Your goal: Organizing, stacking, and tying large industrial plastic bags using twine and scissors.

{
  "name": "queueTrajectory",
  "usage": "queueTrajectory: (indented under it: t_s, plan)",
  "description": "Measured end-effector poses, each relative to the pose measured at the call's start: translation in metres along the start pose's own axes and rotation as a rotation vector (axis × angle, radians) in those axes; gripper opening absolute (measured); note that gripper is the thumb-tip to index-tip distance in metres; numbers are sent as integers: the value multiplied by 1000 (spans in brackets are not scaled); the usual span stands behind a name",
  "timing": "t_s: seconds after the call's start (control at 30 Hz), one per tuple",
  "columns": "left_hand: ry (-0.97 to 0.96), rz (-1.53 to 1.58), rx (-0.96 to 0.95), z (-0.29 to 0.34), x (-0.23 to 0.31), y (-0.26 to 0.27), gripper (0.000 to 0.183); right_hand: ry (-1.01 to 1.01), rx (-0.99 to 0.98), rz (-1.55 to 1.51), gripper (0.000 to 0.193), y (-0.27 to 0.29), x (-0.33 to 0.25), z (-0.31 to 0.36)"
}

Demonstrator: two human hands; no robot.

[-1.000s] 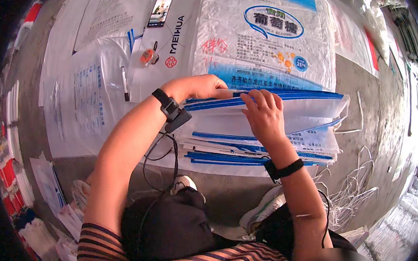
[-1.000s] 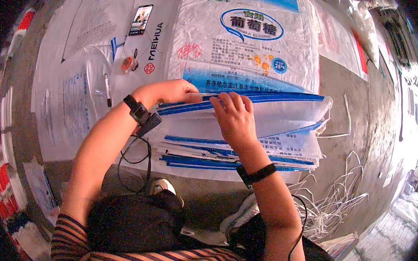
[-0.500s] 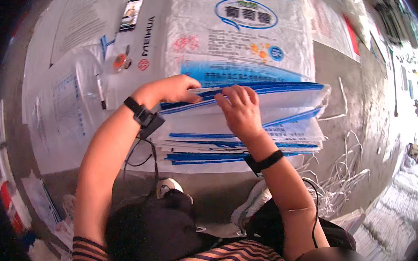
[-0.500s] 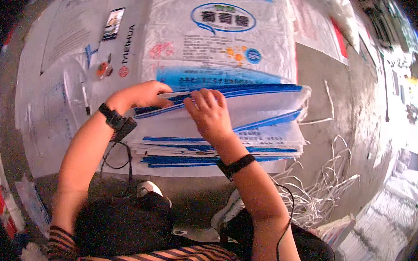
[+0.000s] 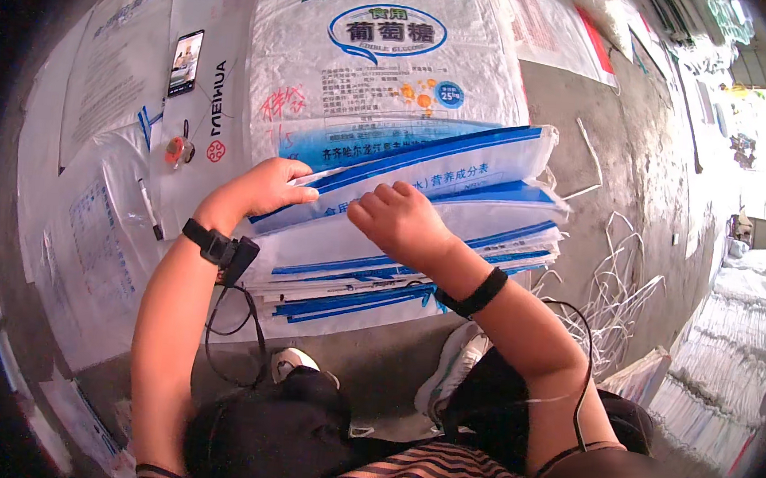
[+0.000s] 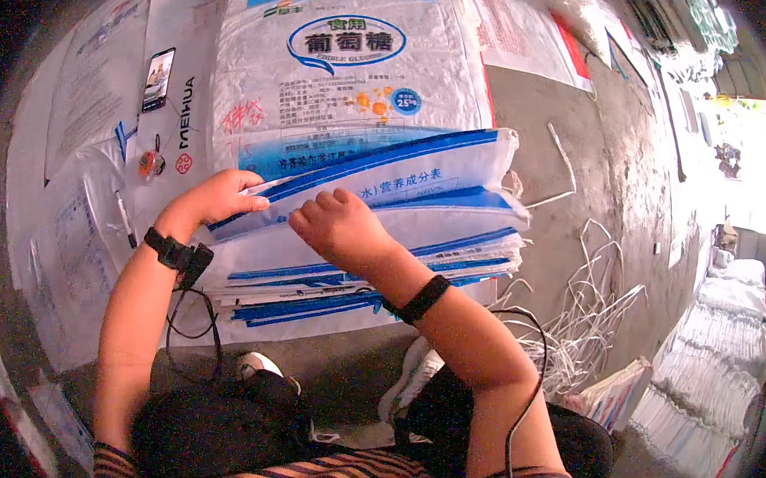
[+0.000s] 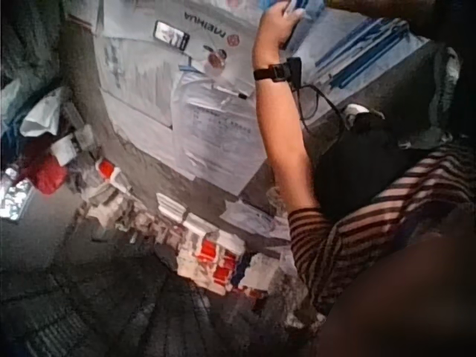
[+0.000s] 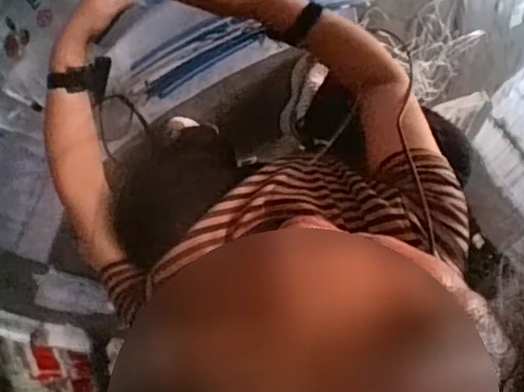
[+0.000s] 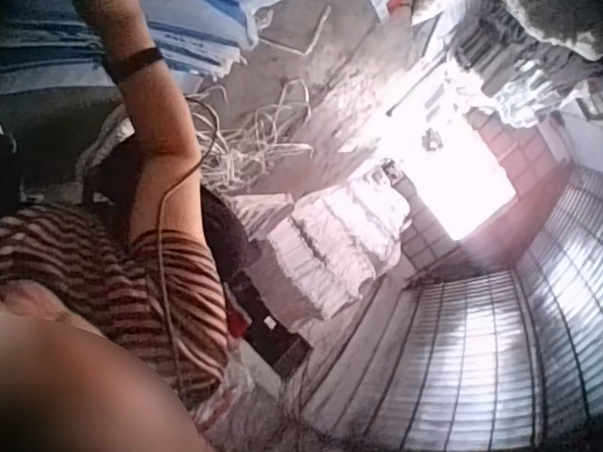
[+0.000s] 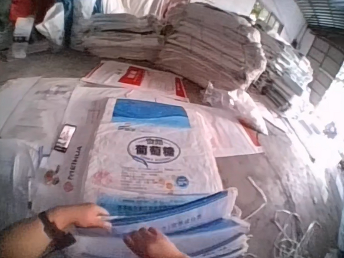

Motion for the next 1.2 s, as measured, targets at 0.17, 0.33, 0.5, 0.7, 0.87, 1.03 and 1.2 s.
queueTrajectory:
  t_s: [0.17, 0.33, 0.5, 0.7, 0.87, 1.03, 1.2]
  plan:
    - [15, 41, -3, 0, 2, -3, 28, 23, -4, -22, 17, -4, -1, 6]
    - [4, 7, 21, 0, 1, -3, 29, -15, -41, -91, 16, -8, 4, 7]
    - [-40, -24, 35, 3, 8, -2, 32, -100, -621, -255, 8, -46, 1, 21]
    - [-53, -23, -7, 1, 9, -5, 36, -230, -201, -282, 20, -10, 27, 10]
    - [53, 146, -59, 2, -6, -13, 30, -208, 88, -36, 34, -1, 30, 0]
    - [55, 180, -78, -2, -13, -15, 32, -229, 90, -39, 38, -7, 27, -1]
    - [61, 165, -71, -7, -20, -15, 36, -212, 163, -4, 33, -7, 27, -1]
Point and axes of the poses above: each hand's wrist, its own z-axis away from the middle knuckle, its own y-axis out of the back of the hand, x = y × z, the point moved 9 cm from there along -z, towards the middle knuckle, and after that the axes turned 2 degrees about z, right-handed, at the moved point
